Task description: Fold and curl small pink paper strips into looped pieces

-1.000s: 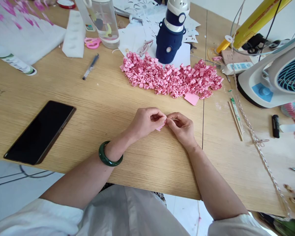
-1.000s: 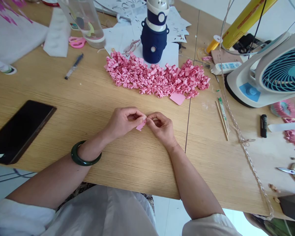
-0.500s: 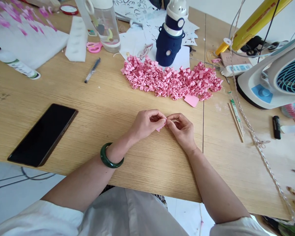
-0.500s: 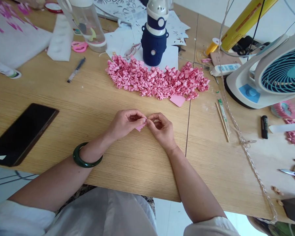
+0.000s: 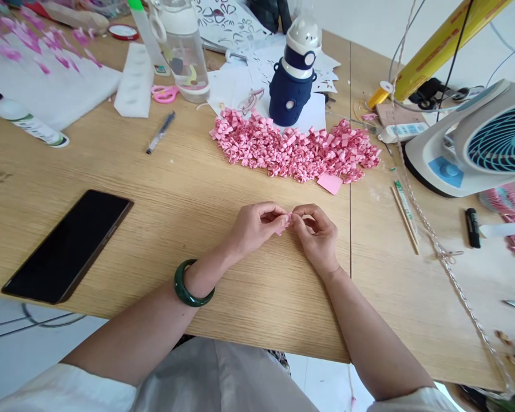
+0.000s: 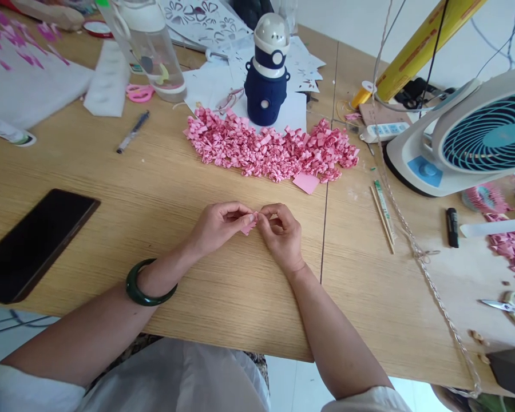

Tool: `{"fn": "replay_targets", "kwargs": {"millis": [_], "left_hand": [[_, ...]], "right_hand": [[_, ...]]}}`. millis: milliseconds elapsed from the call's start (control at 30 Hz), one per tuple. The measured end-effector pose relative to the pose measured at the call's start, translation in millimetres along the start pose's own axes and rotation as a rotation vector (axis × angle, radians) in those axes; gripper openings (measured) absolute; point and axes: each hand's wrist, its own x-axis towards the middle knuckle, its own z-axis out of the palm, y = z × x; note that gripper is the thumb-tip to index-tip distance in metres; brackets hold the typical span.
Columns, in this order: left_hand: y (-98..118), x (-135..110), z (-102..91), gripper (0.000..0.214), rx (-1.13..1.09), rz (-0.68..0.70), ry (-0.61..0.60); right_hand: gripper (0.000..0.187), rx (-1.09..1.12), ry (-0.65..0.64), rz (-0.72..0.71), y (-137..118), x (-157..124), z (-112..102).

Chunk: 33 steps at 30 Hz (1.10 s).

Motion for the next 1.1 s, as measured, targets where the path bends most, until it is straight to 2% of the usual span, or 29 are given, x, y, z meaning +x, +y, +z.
{"fn": "replay_targets", "kwargs": {"millis": [133,233,367,567,833,1100], "left_hand": [[3.1,-1.7,2.9,0.02,0.038,0.051,0.043],[6.5,-2.7,3.9,0.017,0.057,0.069,0.074],[8.1,-3.8,4.2,0.016,0.07,0.09,0.071],[7.2,-3.7,3.0,0.013,0.115,0.124,0.067],[6.5,-2.0,-1.3,0.01,0.189,0.166,0.068],[9.4,-1.0,-4.1,0.011,0.113,0.11,0.057]], "right_hand": [[0.008,-0.074,0.011,-0.126,0.8,-0.9,-0.6],[0.008,-0.187,0.021,-0.276,0.2,-0.5,-1.5],[0.012,-0.28,0.024,-0.487,-0.2,3.2,-3.7],[0.018,-0.395,-0.02,-0.7,2.4,10.1,-11.4],[0.024,-0.477,-0.108,-0.823,3.3,14.0,-18.7],[0.029,-0.477,-0.153,-0.818,6.9,13.9,-19.9]]}}
